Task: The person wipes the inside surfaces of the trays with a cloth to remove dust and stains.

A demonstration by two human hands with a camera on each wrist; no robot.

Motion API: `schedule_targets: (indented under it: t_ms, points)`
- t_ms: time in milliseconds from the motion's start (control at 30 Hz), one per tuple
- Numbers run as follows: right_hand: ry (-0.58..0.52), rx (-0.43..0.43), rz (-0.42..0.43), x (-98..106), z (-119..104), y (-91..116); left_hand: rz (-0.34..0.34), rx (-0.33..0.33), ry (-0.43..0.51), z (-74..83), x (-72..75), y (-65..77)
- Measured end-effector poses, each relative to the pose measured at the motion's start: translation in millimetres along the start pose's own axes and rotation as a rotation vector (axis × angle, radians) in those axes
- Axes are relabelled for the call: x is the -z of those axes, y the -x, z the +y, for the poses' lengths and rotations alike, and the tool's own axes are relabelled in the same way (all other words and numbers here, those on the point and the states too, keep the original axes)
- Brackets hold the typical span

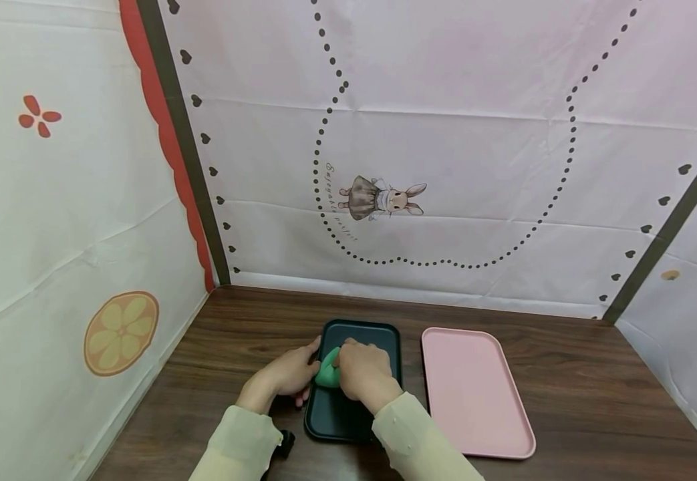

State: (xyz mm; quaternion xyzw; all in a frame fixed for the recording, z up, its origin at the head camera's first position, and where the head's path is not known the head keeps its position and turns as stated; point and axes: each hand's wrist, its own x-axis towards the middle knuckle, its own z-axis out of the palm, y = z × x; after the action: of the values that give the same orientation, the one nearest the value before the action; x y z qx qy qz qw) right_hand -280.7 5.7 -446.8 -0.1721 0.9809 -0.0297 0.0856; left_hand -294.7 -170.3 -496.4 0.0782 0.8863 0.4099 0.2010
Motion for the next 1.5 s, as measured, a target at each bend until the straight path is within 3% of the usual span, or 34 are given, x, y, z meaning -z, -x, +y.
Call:
schedule_targets:
  t_ms: [1500]
  points:
    - [-0.060,-0.052,0.042,-1.6,3.1,-23.1,0.011,-0.008,-0.014,-0.6,0.5,3.2]
